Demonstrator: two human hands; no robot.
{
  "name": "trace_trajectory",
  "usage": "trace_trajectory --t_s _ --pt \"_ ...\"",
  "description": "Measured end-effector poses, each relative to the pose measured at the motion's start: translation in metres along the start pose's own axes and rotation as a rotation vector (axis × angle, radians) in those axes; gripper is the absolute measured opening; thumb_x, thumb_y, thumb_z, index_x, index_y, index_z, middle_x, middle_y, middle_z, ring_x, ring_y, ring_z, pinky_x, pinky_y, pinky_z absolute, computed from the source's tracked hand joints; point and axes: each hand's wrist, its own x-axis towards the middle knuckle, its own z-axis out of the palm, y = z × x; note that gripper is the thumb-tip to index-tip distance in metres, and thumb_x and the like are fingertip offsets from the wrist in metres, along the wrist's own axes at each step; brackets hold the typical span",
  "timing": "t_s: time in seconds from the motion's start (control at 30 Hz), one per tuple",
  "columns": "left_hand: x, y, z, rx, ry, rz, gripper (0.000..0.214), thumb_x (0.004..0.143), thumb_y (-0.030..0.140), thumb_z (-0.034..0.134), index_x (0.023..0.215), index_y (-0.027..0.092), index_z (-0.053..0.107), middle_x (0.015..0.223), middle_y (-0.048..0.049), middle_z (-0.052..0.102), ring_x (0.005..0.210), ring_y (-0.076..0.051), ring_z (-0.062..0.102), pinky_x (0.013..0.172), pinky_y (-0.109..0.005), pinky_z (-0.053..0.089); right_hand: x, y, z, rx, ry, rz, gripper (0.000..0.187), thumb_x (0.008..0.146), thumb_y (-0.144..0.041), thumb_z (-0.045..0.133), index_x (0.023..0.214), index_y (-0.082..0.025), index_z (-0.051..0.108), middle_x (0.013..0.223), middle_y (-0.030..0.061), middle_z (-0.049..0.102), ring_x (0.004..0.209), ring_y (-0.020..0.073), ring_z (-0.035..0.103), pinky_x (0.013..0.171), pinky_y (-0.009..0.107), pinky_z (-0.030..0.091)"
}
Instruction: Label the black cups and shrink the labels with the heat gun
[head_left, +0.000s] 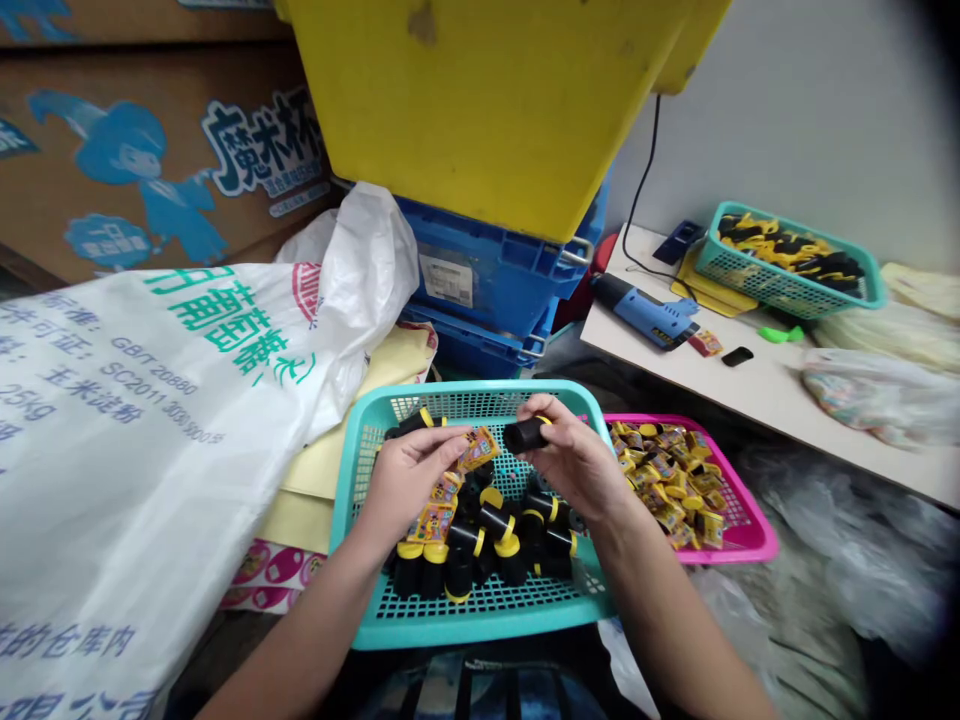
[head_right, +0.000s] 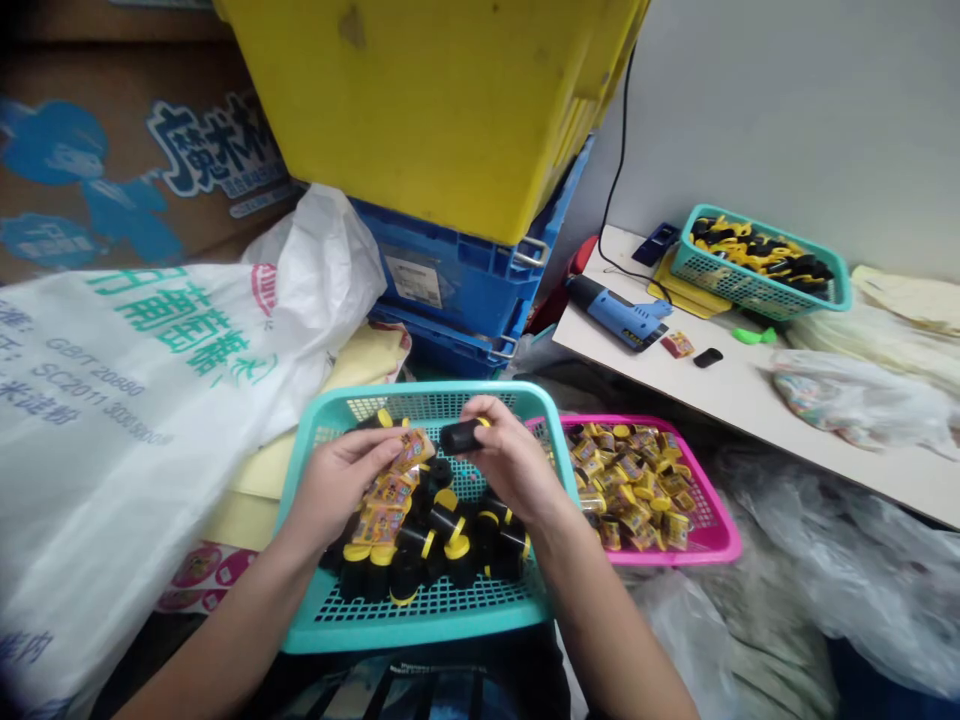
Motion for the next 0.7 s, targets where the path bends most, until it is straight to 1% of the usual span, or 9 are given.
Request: trace_trajectory --t_s 0.03,0.1,0.2,0.27,0.4,0.47,0.57,0.7 --pt "0.001 -0.001 0.000 -0.018 -0.004 0.002 0.025 0.073 0.038 0.074 0.091 0.021 0.078 0.094 -0.0060 0.078 0.083 -0.021 0.073 0.073 -0.030 0.059 -0.001 0.000 0.000 -0.025 -0.006 -0.011 0.031 0.071 -0.030 0.074 0.097 -0.020 0.060 0.093 0.0025 0.055 0.082 0.0126 0.055 0.071 0.022 0.051" --pt "0.003 -0.004 -0.001 -0.076 -0.009 0.002 0.026 0.073 0.039 0.075 0.092 0.021 0.079 0.097 -0.0063 0.078 0.087 -0.021 0.073 0.077 -0.030 0.058 -0.001 0.003 -0.001 -0.090 -0.024 -0.020 0.036 0.075 -0.034 0.077 0.105 -0.022 0.061 0.098 0.0030 0.060 0.088 0.0133 0.059 0.077 0.024 0.052" --pt "0.005 -0.010 -0.003 -0.183 -0.013 -0.032 0.029 0.073 0.041 0.076 0.095 0.022 0.078 0.099 -0.0065 0.078 0.086 -0.019 0.073 0.076 -0.027 0.058 -0.001 0.008 -0.007 -0.216 -0.046 -0.036 0.035 0.075 -0.036 0.080 0.104 -0.022 0.066 0.097 0.0031 0.065 0.086 0.0118 0.062 0.080 0.023 0.052" --pt "0.005 -0.013 -0.003 -0.229 -0.022 -0.049 0.031 0.073 0.042 0.078 0.097 0.023 0.078 0.100 -0.0066 0.077 0.086 -0.018 0.073 0.074 -0.024 0.058 0.000 0.010 -0.010 -0.257 -0.030 -0.059 0.034 0.075 -0.039 0.081 0.102 -0.022 0.069 0.096 0.0033 0.066 0.083 0.0113 0.063 0.079 0.022 0.053" --pt "0.006 -0.015 -0.004 -0.232 -0.025 -0.073 0.033 0.072 0.043 0.079 0.097 0.022 0.078 0.099 -0.0072 0.078 0.083 -0.018 0.073 0.069 -0.023 0.059 0.001 0.008 -0.010 -0.198 0.047 -0.110 0.037 0.074 -0.048 0.079 0.099 -0.022 0.071 0.096 0.0040 0.067 0.082 0.0136 0.064 0.074 0.025 0.055" --pt "0.005 -0.014 -0.004 -0.260 -0.040 -0.084 0.034 0.071 0.043 0.079 0.097 0.022 0.078 0.099 -0.0074 0.078 0.082 -0.018 0.073 0.068 -0.025 0.059 0.000 0.006 -0.009 -0.243 0.037 -0.113 0.038 0.073 -0.048 0.079 0.099 -0.022 0.071 0.094 0.0041 0.067 0.078 0.0127 0.064 0.073 0.024 0.055" --pt "0.005 -0.013 -0.004 -0.328 -0.074 -0.094 0.034 0.071 0.043 0.080 0.097 0.022 0.078 0.101 -0.0068 0.077 0.082 -0.018 0.072 0.070 -0.026 0.060 0.000 0.004 -0.009 -0.388 0.006 -0.103 0.036 0.074 -0.046 0.079 0.098 -0.021 0.071 0.092 0.0043 0.068 0.077 0.0120 0.062 0.072 0.023 0.053" --pt "0.004 -0.010 -0.004 -0.298 -0.069 -0.076 0.030 0.071 0.042 0.080 0.093 0.022 0.078 0.100 -0.0056 0.078 0.079 -0.015 0.072 0.068 -0.023 0.060 0.000 0.005 -0.014 -0.515 -0.029 -0.084 0.033 0.077 -0.045 0.077 0.100 -0.022 0.071 0.089 0.0030 0.067 0.078 0.0106 0.060 0.073 0.021 0.049"
